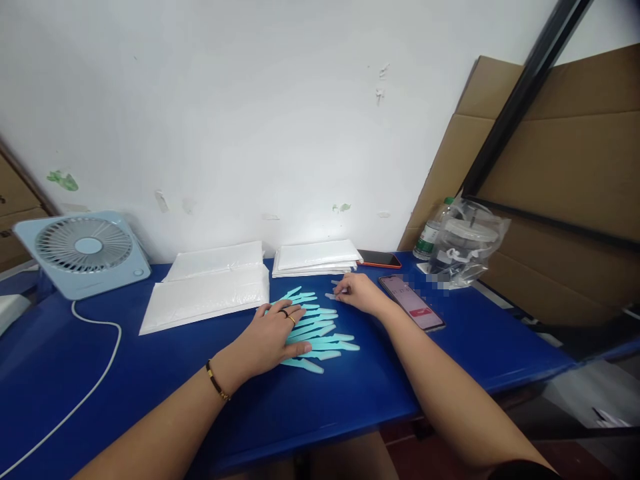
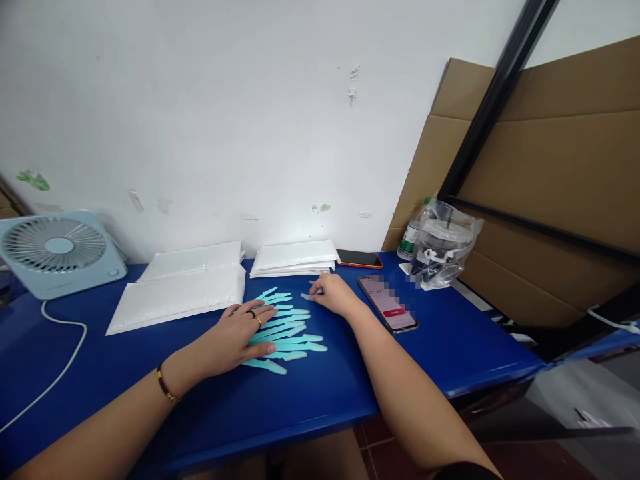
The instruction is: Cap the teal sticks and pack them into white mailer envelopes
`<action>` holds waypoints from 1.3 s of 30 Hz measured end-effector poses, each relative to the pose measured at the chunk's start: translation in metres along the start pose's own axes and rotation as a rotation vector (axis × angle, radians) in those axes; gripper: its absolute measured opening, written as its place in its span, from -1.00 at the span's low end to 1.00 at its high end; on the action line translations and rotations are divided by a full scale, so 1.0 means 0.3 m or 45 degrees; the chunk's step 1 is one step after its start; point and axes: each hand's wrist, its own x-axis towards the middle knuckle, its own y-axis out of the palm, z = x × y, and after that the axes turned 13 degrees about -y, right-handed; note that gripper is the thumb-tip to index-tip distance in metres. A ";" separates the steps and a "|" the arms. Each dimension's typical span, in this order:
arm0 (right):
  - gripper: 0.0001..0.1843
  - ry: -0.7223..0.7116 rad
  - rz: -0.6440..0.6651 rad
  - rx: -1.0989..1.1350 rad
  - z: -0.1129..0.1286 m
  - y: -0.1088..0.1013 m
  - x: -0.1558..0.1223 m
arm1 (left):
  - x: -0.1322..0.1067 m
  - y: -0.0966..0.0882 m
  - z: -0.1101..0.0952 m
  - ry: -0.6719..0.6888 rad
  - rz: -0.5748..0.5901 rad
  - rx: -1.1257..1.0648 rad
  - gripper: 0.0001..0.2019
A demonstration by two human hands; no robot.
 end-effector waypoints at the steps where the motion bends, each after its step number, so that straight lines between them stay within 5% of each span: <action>1: -0.89 -0.005 -0.004 0.006 0.000 -0.001 -0.001 | -0.005 -0.004 -0.008 0.022 0.017 0.000 -0.34; 18: -0.89 -0.165 0.077 0.277 0.078 0.004 0.008 | 0.003 0.020 -0.025 0.126 0.098 -0.100 -0.25; 27: -0.82 -0.115 -0.005 0.188 0.034 -0.019 -0.003 | 0.019 0.023 0.012 -0.007 -0.094 -0.046 -0.31; 31: -0.79 -0.201 0.049 0.176 0.020 -0.014 0.000 | 0.022 0.030 0.020 -0.030 -0.080 0.008 -0.30; 39: -0.92 -0.064 0.036 0.151 0.010 -0.016 -0.001 | 0.012 0.023 -0.001 0.021 -0.015 0.003 -0.33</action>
